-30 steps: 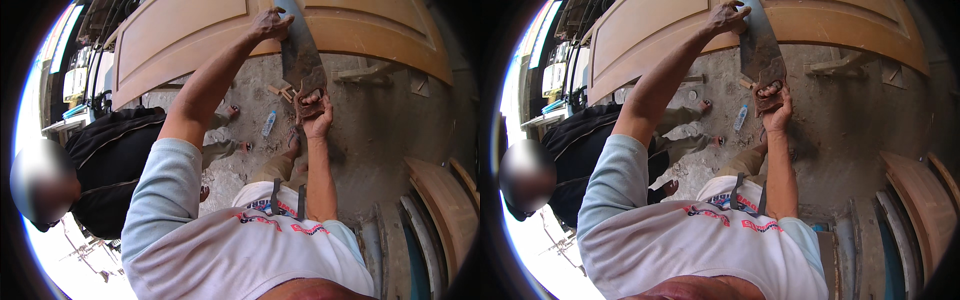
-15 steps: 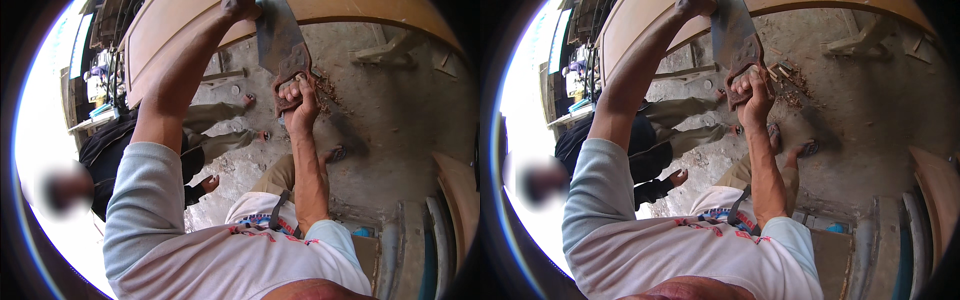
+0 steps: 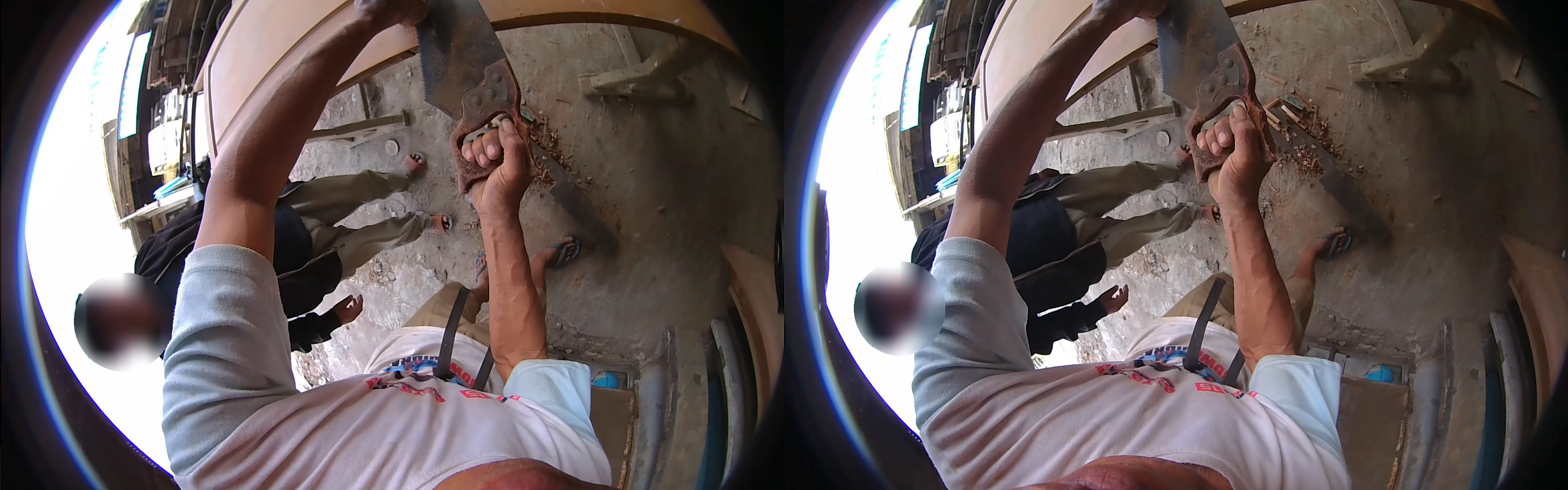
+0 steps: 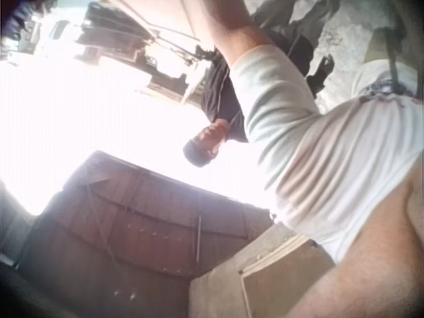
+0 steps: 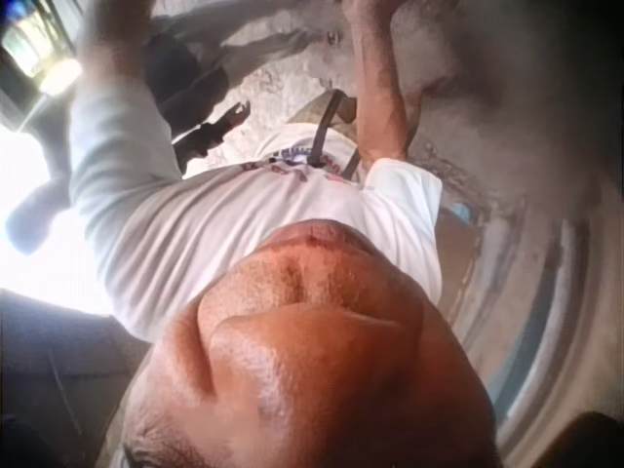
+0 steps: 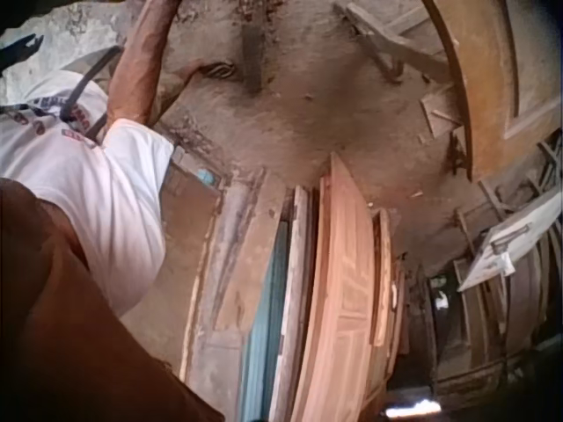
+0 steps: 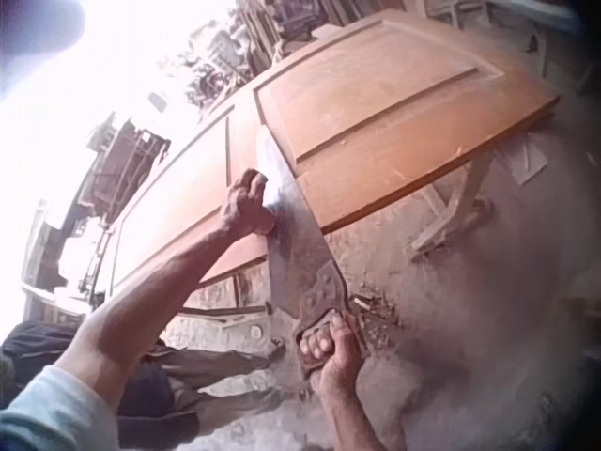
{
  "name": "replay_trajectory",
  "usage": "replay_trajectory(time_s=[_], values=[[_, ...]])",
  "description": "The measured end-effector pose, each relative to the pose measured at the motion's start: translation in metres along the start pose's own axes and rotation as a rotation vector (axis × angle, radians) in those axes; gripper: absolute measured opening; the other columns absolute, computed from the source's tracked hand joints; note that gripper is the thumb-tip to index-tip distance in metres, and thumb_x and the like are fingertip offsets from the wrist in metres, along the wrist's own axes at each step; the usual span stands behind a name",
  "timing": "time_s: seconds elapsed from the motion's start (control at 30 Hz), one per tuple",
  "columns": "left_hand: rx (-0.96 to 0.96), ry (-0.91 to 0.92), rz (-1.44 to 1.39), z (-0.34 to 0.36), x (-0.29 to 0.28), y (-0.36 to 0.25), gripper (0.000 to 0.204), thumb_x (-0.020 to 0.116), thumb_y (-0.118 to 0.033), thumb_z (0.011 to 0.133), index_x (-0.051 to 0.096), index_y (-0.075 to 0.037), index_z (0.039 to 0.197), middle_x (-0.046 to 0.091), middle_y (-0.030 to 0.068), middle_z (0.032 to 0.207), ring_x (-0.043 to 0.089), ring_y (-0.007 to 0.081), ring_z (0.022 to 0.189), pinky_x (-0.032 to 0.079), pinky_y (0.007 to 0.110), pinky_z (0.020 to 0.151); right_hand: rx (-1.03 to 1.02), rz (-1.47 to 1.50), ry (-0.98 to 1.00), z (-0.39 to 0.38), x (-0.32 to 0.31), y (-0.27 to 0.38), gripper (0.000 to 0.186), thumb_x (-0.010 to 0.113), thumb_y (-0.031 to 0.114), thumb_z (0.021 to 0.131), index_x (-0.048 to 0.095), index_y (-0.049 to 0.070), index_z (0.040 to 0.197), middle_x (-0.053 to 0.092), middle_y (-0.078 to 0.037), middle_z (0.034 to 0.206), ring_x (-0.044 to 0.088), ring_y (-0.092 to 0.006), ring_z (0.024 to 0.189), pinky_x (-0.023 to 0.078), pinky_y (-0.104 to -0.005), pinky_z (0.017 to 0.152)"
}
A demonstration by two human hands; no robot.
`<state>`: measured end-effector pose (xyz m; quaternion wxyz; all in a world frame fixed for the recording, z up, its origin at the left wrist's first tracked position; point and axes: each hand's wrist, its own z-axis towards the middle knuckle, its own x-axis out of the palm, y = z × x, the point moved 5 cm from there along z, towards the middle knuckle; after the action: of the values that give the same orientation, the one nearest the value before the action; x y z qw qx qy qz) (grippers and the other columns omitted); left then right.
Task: The person holds a hand saw and cuts a notch into the side of a wooden door while standing in a workshop.
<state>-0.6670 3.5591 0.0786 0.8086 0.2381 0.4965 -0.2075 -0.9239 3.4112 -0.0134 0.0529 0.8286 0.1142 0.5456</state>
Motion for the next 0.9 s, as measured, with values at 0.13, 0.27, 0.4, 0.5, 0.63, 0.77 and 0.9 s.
replay_trajectory(time_s=[0.13,0.27,0.4,0.5,0.63,0.77,0.9], values=[[0.0,0.013,0.046,-0.016,0.037,0.038,0.043,0.065,-0.009,0.07,0.058,-0.004,0.112,0.056,0.0182,0.114,0.06,0.0418,0.1,0.052,0.047,0.087,0.055,-0.005,-0.053,-0.059,-0.025,-0.011,0.026,0.053,0.025,0.097,0.043,0.015,0.076,0.038,0.006,0.066,0.036,-0.0086,0.058,0.04,-0.0314,0.062],[-0.102,0.031,-0.015,-0.003,-0.001,-0.011,0.033,0.057,-0.009,0.079,0.058,-0.004,0.111,0.058,0.0184,0.111,0.061,0.0418,0.099,0.051,0.047,0.087,0.016,0.022,-0.065,-0.132,-0.068,-0.001,0.019,0.049,0.025,0.098,0.045,0.015,0.083,0.038,0.007,0.063,0.037,-0.0061,0.052,0.04,-0.0281,0.056],[-0.376,0.037,-0.359,-0.006,0.003,0.027,0.029,0.054,-0.009,0.082,0.059,-0.005,0.11,0.059,0.0181,0.109,0.061,0.0401,0.098,0.051,0.046,0.087,-0.057,0.102,-0.007,-0.04,-0.012,-0.029,0.018,0.051,0.021,0.097,0.044,0.014,0.083,0.038,0.006,0.064,0.036,-0.0075,0.055,0.04,-0.0303,0.058],[-0.138,-0.001,-0.092,0.004,0.012,0.019,0.028,0.053,-0.008,0.082,0.06,-0.007,0.109,0.059,0.0168,0.109,0.061,0.038,0.099,0.05,0.045,0.087,-0.112,0.148,0.0,0.01,0.016,-0.033,0.026,0.056,0.02,0.097,0.045,0.013,0.075,0.04,0.004,0.063,0.038,-0.009,0.056,0.041,-0.0322,0.06],[-0.051,0.03,0.044,-0.017,0.022,0.02,0.038,0.06,-0.011,0.075,0.058,-0.006,0.112,0.057,0.0169,0.113,0.06,0.0382,0.102,0.051,0.045,0.087,-0.116,0.088,-0.007,-0.027,0.005,-0.043,0.014,0.056,0.021,0.096,0.047,0.012,0.089,0.037,0.006,0.065,0.037,-0.0091,0.057,0.041,-0.0314,0.061],[-0.134,0.061,0.021,-0.001,-0.011,-0.002,0.048,0.065,-0.012,0.067,0.058,-0.007,0.114,0.056,0.0159,0.113,0.06,0.0373,0.103,0.05,0.046,0.088,-0.049,0.13,-0.066,-0.117,-0.02,-0.031,0.01,0.05,0.02,0.097,0.052,0.01,0.1,0.037,0.007,0.063,0.035,-0.0051,0.053,0.04,-0.027,0.054],[-0.099,0.019,0.038,-0.01,0.017,0.017,0.057,0.07,-0.013,0.058,0.057,-0.006,0.114,0.054,0.016,0.114,0.059,0.0373,0.105,0.05,0.046,0.089,-0.138,0.119,-0.094,-0.05,0.005,-0.053,0.018,0.052,0.02,0.096,0.047,0.013,0.08,0.037,0.006,0.063,0.036,-0.0073,0.055,0.039,-0.029,0.058]])
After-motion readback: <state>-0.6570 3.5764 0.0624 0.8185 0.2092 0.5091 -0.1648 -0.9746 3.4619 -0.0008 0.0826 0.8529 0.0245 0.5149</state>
